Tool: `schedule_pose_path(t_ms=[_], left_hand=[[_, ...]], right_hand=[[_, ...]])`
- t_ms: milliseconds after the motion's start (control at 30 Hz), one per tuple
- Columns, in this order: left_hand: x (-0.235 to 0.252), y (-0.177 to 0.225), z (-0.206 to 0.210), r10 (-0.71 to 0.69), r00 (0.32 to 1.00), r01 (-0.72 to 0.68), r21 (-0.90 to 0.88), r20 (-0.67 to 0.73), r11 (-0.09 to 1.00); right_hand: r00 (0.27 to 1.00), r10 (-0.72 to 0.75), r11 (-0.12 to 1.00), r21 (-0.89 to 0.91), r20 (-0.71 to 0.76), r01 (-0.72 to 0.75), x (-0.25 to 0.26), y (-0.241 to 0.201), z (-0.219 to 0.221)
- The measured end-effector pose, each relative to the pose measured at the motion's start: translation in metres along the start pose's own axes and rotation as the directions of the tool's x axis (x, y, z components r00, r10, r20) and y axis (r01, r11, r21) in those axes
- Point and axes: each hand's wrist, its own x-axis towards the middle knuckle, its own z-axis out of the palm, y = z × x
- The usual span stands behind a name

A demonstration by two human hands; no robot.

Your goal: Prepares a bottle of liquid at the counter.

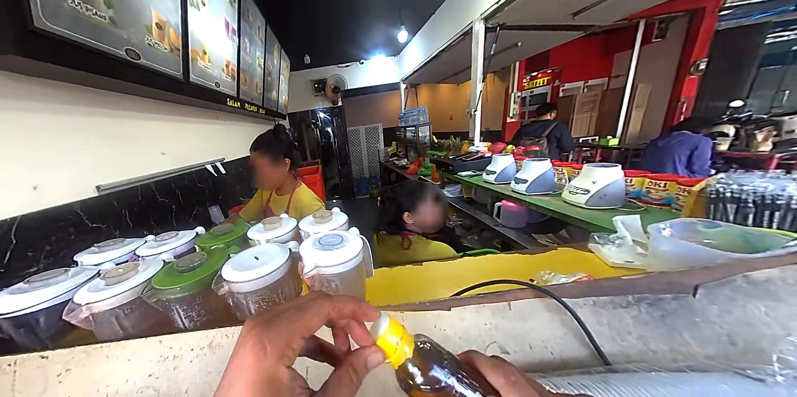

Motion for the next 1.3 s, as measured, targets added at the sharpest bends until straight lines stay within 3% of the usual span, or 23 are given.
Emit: schedule_pose_path(t_ms=[333, 533, 700, 967, 1300], left_hand=[[-0.002, -0.020, 0.015, 0.027, 0.999, -0.026, -0.030, 0.036, 0.999], [-0.001, -0.016, 0.018, -0.009, 1.000, 0.007, -0.130, -0.015, 0.991], [0.002, -0.016, 0.001, -0.051, 0.988, 0.078, -0.185, 0.146, 0.980], [0.000, -0.015, 0.012, 0.020, 0.997, -0.037, -0.239, -0.074, 0.970], [-0.005, -0.030, 0.027, -0.054, 0.997, 0.038, -0.228, -0.062, 0.973]], right_hand=[[0.999, 0.013, 0.986, -0.166, -0.044, -0.020, 0.002, 0.000, 0.002], [0.961, -0.252, 0.876, -0.450, -0.115, 0.176, 0.002, 0.004, 0.006], [0.961, -0.194, 0.923, -0.369, -0.200, 0.109, 0.006, 0.014, -0.001], [0.966, -0.132, 0.955, -0.288, -0.221, 0.065, 0.006, 0.011, 0.001], [0.992, -0.052, 0.934, -0.356, -0.118, 0.006, 0.005, 0.009, 0.006]])
